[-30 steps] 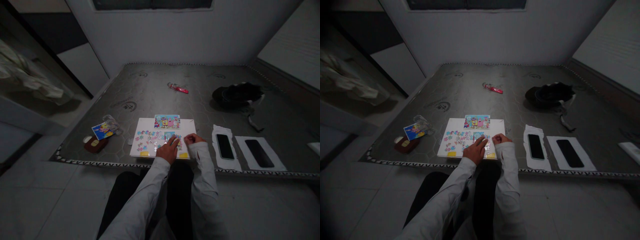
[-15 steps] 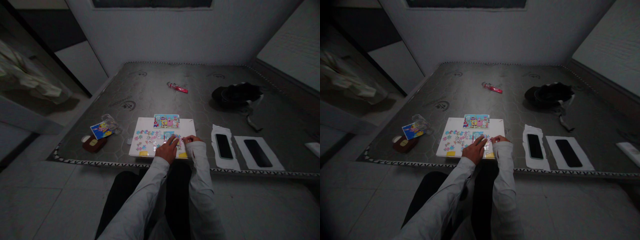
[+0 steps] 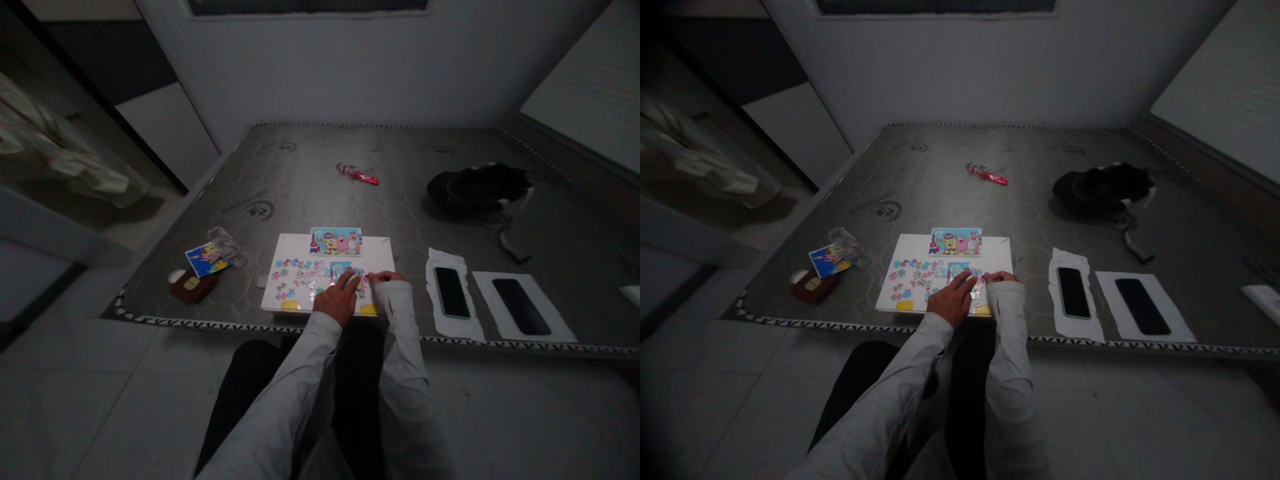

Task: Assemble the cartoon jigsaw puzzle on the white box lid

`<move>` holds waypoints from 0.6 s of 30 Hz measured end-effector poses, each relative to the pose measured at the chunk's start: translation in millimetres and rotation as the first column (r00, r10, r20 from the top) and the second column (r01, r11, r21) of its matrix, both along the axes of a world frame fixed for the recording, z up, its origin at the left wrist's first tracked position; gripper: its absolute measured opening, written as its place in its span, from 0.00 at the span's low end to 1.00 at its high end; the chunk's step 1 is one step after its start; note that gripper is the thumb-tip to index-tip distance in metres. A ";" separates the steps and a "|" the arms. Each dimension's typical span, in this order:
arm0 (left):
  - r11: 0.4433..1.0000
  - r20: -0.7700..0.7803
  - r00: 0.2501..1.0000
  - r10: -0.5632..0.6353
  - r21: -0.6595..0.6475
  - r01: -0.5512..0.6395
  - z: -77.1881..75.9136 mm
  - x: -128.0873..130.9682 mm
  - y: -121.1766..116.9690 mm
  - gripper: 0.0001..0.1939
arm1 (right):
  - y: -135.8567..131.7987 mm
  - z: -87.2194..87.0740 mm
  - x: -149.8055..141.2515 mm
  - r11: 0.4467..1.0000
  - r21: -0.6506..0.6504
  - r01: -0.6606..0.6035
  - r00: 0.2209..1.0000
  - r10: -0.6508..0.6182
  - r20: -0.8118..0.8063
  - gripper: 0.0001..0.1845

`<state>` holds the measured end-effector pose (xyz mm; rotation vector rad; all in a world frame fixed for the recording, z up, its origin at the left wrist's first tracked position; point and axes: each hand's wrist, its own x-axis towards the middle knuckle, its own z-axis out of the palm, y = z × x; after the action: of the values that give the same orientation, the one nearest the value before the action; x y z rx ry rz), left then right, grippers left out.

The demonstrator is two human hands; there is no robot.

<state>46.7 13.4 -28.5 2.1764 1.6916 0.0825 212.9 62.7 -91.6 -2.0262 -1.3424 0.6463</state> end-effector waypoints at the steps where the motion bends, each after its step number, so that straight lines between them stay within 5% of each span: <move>1: 1.000 -0.002 1.000 0.001 -0.003 -0.001 0.3 0.1 0.2 0.29 | -0.6 1.5 -1.0 1.000 -0.014 0.004 1.000 -0.004 0.004 0.14; 9: 0.999 0.013 1.000 0.027 0.019 -0.028 1.8 2.5 -2.0 0.28 | -9.2 15.6 -2.6 0.998 -0.053 -0.032 0.995 0.037 0.095 0.15; 18: 0.998 0.021 0.998 0.052 0.037 -0.053 5.3 4.9 -5.0 0.28 | -8.5 7.5 2.9 0.997 -0.049 -0.061 0.986 0.068 0.155 0.16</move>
<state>51.6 8.4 -23.2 2.1511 1.7497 0.1516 215.7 54.2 -84.0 -2.1133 -1.5012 0.5592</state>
